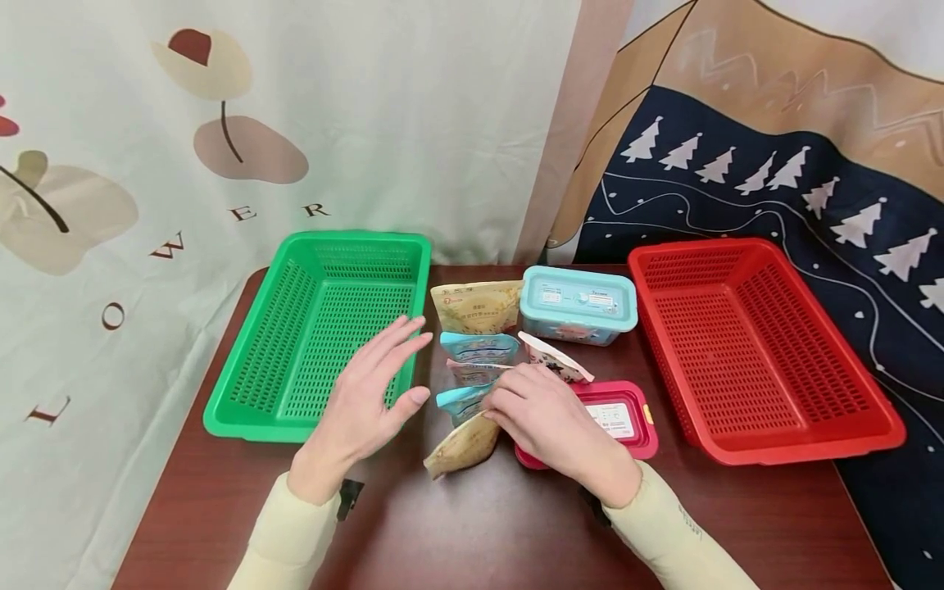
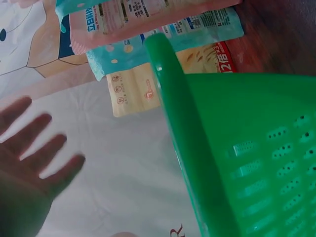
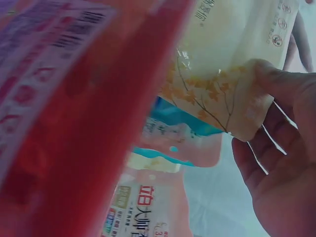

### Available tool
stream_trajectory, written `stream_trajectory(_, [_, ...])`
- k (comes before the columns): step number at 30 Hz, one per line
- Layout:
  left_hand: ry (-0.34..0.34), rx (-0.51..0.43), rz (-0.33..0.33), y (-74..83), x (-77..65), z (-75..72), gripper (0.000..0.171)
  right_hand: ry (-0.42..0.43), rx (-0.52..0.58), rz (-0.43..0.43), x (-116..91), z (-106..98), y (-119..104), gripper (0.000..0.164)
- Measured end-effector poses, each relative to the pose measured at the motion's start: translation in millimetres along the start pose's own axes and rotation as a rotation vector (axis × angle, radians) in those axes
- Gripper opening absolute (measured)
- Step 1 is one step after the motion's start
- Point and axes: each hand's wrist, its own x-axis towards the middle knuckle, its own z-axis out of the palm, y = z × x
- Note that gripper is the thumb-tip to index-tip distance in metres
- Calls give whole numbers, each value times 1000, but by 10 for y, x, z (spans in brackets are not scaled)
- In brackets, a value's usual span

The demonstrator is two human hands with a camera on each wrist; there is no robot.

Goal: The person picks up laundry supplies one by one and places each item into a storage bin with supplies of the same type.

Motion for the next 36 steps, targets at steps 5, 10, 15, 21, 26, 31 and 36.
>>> stream_trajectory(5, [-91, -194, 110, 10, -32, 3, 79, 55, 83, 60, 56, -48, -7, 10])
stream_trajectory(10, [-122, -285, 179, 43, -26, 19, 83, 86, 131, 120, 79, -76, -37, 11])
stream_trajectory(15, [-167, -286, 128, 70, -45, 9, 75, 134, 159, 154, 85, -104, -67, 14])
stream_trajectory(21, [-154, -305, 132, 50, -79, 40, 47, 173, 206, 172, 119, -145, -95, 15])
stream_trajectory(26, [-43, -340, 184, 41, -40, 80, 39, 199, 246, 172, 162, -209, -124, 17])
stream_trajectory(31, [17, -387, 157, 61, -48, 71, 31, 252, 324, 202, 169, -279, -171, 25])
stream_trajectory(36, [67, -455, 163, 94, -70, 7, 25, 253, 361, 217, 147, -335, -216, 33])
